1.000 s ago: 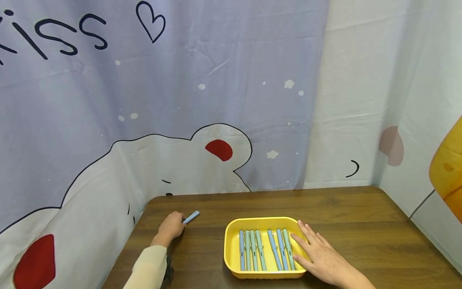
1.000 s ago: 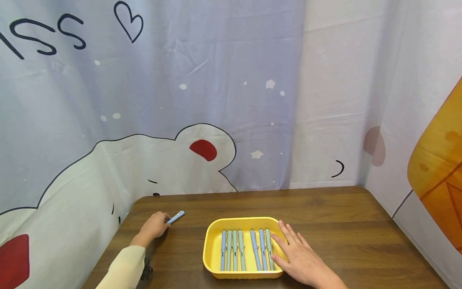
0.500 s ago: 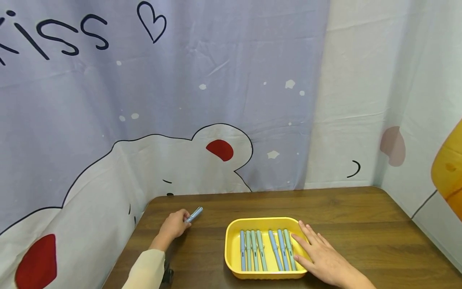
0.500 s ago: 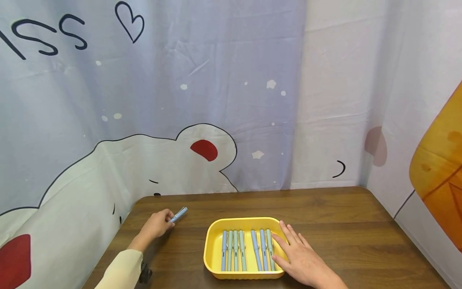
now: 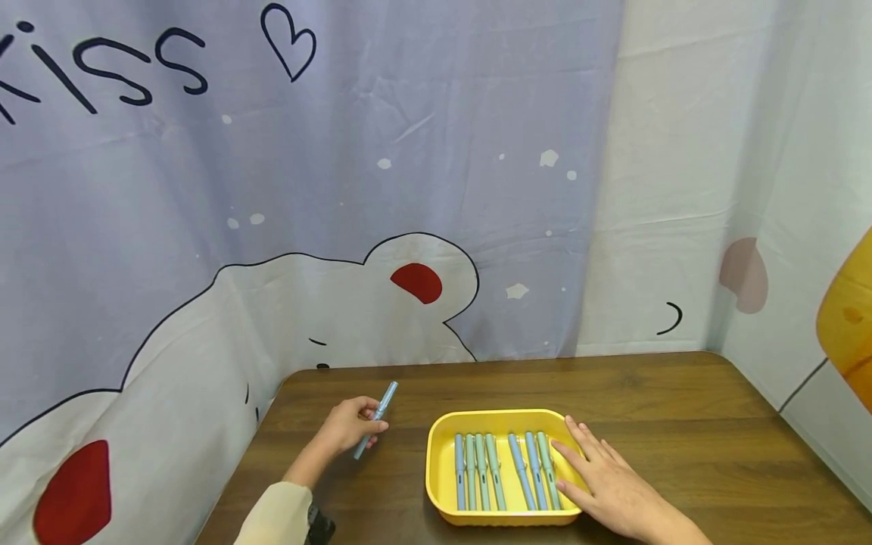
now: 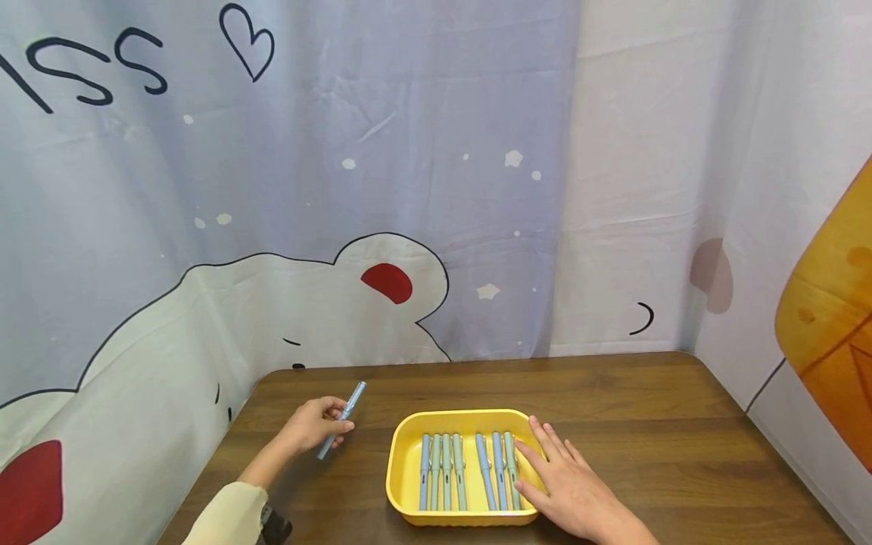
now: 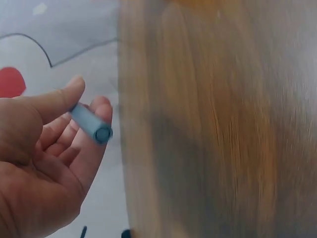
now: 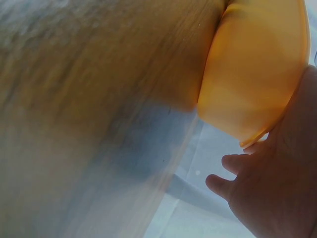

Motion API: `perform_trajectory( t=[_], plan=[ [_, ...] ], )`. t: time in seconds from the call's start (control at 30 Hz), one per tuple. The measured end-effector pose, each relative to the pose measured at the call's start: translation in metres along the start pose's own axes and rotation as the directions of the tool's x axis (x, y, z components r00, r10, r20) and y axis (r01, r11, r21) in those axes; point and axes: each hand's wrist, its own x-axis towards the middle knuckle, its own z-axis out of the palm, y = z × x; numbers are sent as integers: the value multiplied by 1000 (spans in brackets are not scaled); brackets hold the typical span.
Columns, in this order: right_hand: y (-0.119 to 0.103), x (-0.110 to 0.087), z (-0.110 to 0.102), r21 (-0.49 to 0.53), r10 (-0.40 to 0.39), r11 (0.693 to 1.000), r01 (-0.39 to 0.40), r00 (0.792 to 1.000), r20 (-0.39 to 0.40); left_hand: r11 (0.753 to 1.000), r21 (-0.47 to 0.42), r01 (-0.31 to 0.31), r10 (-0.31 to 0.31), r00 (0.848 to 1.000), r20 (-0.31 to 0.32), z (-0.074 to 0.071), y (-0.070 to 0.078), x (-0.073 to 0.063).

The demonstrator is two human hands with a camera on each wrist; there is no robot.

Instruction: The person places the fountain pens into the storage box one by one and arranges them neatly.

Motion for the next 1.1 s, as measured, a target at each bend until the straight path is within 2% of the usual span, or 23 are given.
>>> perform_trajectory(
  t=[0.13,0.23,0.4,0.53,0.87,1.1],
  plan=[
    [0,0,-1,1,2,1000,-2,1000,2,982,-188,14,4,996,93,7,11,-8],
    [0,0,-1,4,5,1000,-5,1000,4,969,-247,8,32,987,160,12,18,-12],
    [0,0,-1,9,5,1000,-5,1000,14,956,-292,-8,83,966,244,21,28,-18],
    [1,0,0,13,2,1000,-2,1000,24,945,-327,-8,108,951,289,28,34,-25],
    [2,0,0,15,3,1000,-3,1000,25,933,-361,-7,146,922,359,43,48,-33],
    [2,0,0,22,6,1000,-6,1000,23,927,-375,0,156,910,384,53,52,-34]
  ],
)
